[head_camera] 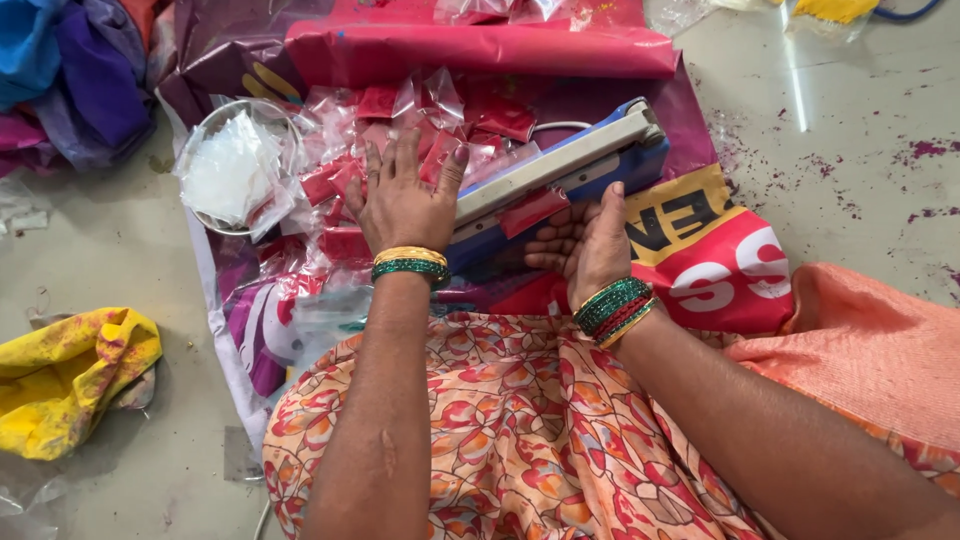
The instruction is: The person is manually sealing small red plastic bags using a heat sealer.
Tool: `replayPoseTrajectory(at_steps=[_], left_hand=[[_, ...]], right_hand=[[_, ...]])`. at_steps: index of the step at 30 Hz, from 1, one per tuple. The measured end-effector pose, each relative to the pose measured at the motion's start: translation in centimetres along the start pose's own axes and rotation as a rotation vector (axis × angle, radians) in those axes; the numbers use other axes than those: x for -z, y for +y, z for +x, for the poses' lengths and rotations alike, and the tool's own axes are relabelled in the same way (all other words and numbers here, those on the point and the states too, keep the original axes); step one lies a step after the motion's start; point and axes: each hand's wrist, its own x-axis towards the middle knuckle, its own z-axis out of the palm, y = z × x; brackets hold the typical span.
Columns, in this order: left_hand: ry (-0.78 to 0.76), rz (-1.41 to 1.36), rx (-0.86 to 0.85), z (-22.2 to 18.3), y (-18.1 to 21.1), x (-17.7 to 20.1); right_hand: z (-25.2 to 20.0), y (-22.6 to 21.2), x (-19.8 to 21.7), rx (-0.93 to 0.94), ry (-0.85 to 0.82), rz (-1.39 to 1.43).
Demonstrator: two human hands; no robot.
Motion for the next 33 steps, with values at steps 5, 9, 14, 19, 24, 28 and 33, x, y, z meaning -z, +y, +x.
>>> replayPoseTrajectory(at_steps=[5, 9, 14, 19, 24, 28, 33], left_hand=[[0.044, -0.028, -0.039, -0.2, -0.4, -0.1], [0.108, -0.050, -0.095, -0.3, -0.6, -0.1], [0.088, -0.033, -0.076, 0.1, 0.0, 0.5], [0.004, 0.007, 0.003, -0.1, 0.9, 2.5], [0.492, -0.864, -0.296, -1.5, 2.0, 5.3], [0.706, -1.117, -0.335, -11.1, 3.1, 7.7], [0.358, -1.400, 0.062, -21.4, 1.0, 1.2]], right_hand=[[0.0, 0.4, 0.0, 0.036, 0.005, 0.019], [0.0, 0.4, -0.3, 0.054, 0.038, 0.040], [-0.4, 0.0, -1.2, 0.055, 0.061, 0.006], [-1.0, -0.6, -1.2, -0.005, 0.048, 0.000], [-0.6, -0.8, -1.1, -0.026, -0.069, 0.011], [-0.2, -0.7, -0.8, -0.011, -0.098, 0.018], [0.2, -0.5, -0.3, -0.012, -0.190, 0.036]])
